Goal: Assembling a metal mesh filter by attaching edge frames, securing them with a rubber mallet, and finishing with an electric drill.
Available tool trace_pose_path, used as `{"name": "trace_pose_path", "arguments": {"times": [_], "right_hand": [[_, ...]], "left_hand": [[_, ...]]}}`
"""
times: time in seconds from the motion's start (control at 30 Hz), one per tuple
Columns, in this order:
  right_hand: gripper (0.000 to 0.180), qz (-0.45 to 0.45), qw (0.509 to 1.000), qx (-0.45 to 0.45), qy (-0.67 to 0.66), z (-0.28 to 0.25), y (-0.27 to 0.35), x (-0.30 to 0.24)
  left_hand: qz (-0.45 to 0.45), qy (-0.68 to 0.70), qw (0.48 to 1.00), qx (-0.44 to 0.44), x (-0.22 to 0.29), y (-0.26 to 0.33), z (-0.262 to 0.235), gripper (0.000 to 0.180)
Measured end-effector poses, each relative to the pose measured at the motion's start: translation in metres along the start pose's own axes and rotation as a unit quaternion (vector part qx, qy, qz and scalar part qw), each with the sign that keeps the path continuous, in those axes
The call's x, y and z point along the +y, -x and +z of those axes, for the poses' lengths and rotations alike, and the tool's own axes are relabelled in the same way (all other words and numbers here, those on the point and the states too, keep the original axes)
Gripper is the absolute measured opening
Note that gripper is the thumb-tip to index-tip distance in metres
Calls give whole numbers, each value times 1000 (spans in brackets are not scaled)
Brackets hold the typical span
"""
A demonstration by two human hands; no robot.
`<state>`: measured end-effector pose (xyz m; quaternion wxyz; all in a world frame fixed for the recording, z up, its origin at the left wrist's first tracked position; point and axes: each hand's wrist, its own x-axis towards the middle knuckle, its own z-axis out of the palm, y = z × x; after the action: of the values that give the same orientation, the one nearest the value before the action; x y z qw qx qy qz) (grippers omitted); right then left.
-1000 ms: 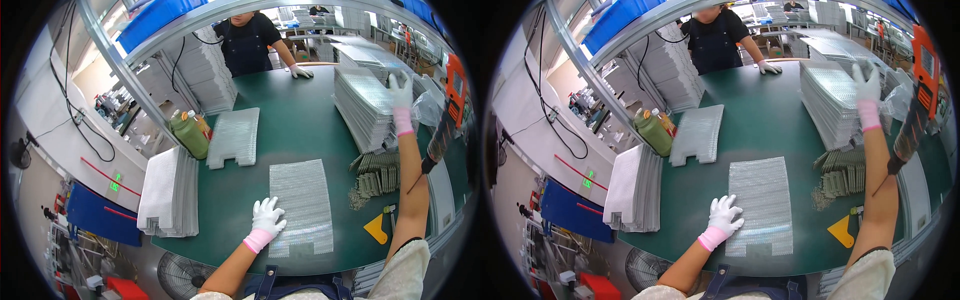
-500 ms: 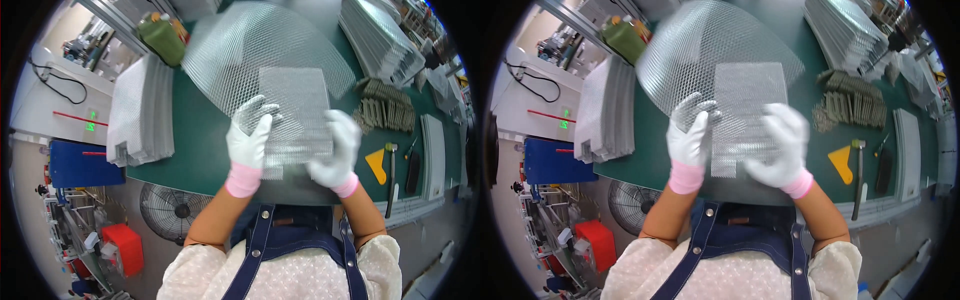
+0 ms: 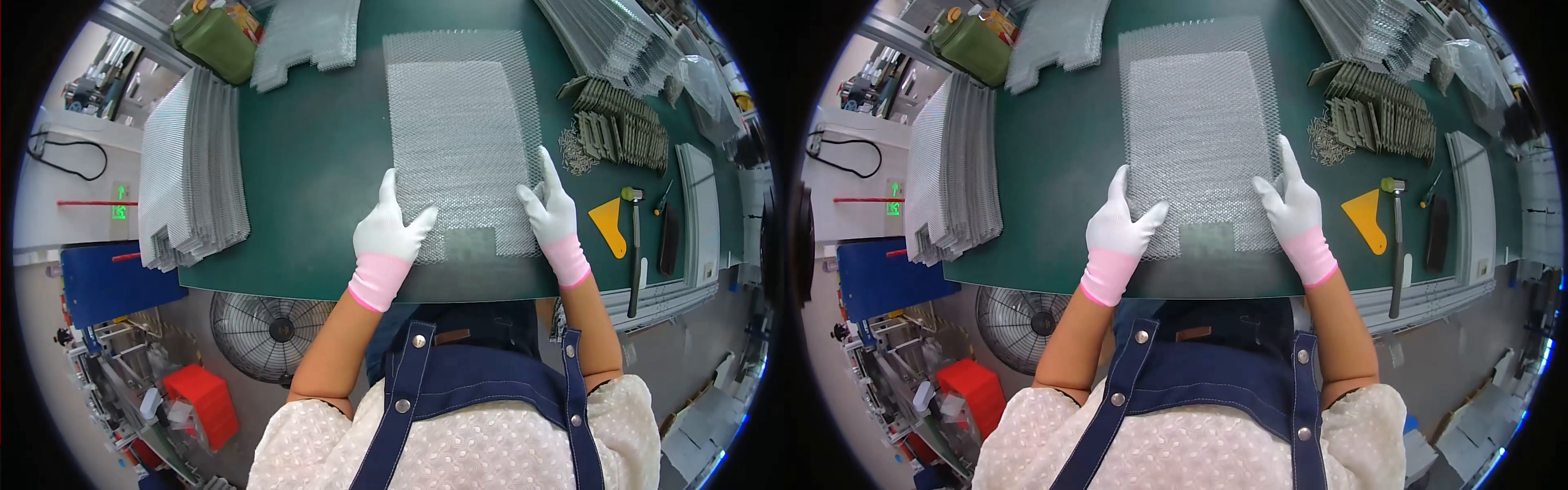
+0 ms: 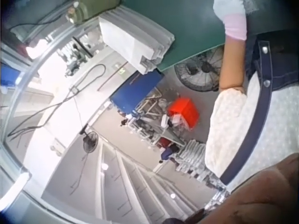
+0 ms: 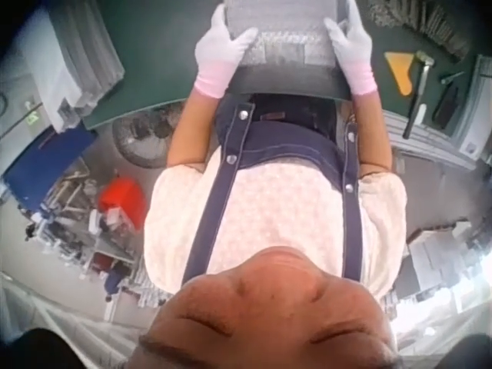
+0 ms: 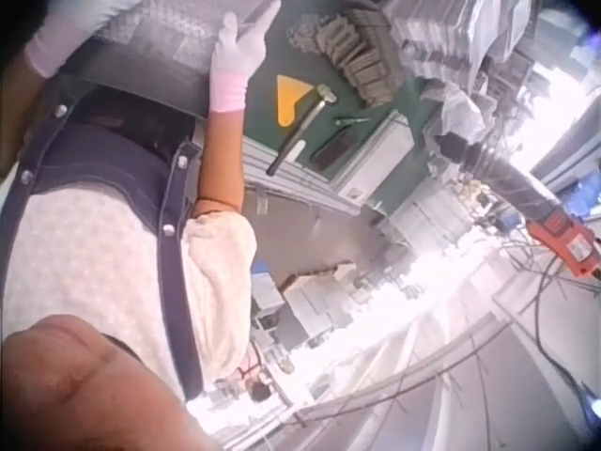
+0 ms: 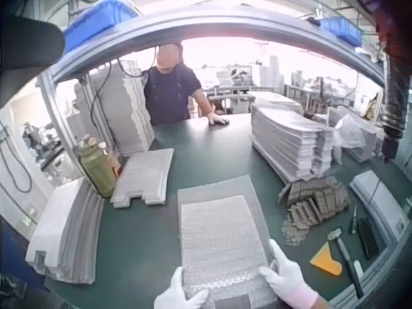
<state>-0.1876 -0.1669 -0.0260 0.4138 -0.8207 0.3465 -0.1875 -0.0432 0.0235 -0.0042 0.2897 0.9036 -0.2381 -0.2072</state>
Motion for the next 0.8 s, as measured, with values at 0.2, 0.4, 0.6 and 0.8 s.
{"name": "trace_pose_path", "arguments": {"times": [0.2, 0.4, 0.6, 0.8], "right_hand": [[69, 7, 990, -13, 138, 8, -2, -2], [75, 7, 964, -30, 265, 14, -5, -3], [76, -1, 944, -64, 325, 12, -8, -7], [69, 25, 905, -117, 408, 5, -18, -18]], "left_hand": [[16, -44, 998, 43, -10, -7, 12, 82], [10, -112, 994, -15, -10, -12, 11, 83], [30, -114, 993, 11, -14, -12, 15, 80], [-50, -263, 961, -71, 12, -14, 4, 80]]}}
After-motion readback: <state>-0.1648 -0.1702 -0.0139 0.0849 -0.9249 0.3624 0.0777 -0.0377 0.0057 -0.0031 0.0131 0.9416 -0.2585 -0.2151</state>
